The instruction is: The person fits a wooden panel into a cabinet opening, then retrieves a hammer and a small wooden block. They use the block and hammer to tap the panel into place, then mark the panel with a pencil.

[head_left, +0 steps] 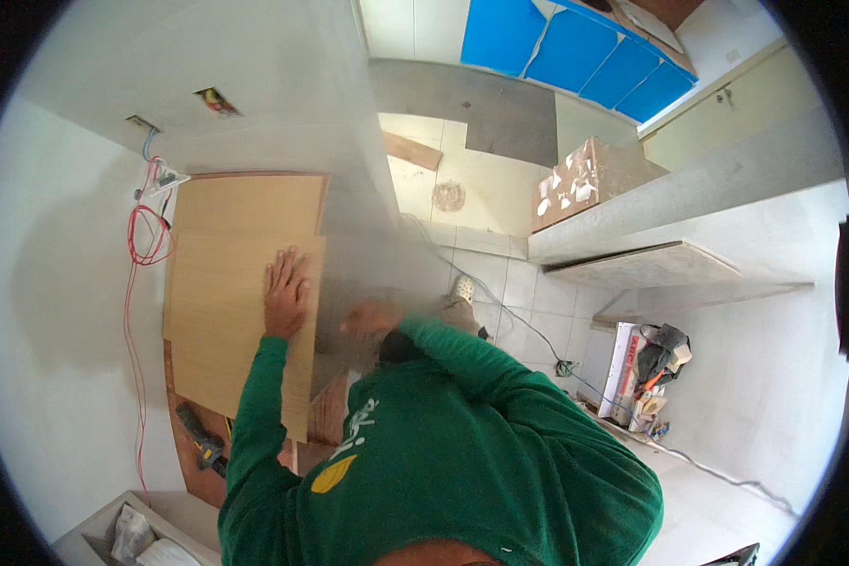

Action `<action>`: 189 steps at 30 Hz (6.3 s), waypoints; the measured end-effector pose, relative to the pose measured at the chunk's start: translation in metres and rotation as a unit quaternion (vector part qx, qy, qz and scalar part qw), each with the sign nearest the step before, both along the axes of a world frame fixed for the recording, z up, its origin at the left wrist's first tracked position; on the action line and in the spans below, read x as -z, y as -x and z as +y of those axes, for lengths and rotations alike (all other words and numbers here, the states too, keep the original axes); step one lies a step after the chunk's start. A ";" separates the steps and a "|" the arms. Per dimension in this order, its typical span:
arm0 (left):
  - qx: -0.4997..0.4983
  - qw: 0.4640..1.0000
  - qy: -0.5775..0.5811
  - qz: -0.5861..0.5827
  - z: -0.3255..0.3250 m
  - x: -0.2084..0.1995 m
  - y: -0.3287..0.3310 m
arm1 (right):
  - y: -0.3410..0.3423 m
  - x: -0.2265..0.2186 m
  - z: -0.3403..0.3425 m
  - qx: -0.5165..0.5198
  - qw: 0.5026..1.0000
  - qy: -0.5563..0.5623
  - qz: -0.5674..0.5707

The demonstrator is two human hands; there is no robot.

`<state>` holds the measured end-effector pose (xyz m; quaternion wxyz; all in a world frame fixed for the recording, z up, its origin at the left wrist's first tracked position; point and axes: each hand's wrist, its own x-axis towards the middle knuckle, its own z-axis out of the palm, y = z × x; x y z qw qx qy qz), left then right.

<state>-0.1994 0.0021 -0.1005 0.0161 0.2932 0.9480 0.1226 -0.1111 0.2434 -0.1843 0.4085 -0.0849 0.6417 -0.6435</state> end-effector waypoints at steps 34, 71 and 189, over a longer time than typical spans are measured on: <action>-0.199 0.882 -0.119 -0.410 0.510 0.246 0.409 | 0.116 0.090 0.559 0.509 0.782 -0.192 -0.304; -0.658 0.588 -0.363 -0.298 0.354 0.180 0.572 | 0.941 0.125 0.595 0.193 0.933 -0.249 -0.177; -0.701 0.437 -0.467 -0.316 -1.033 0.231 1.247 | 1.478 0.077 -0.708 0.191 0.914 -0.324 -0.153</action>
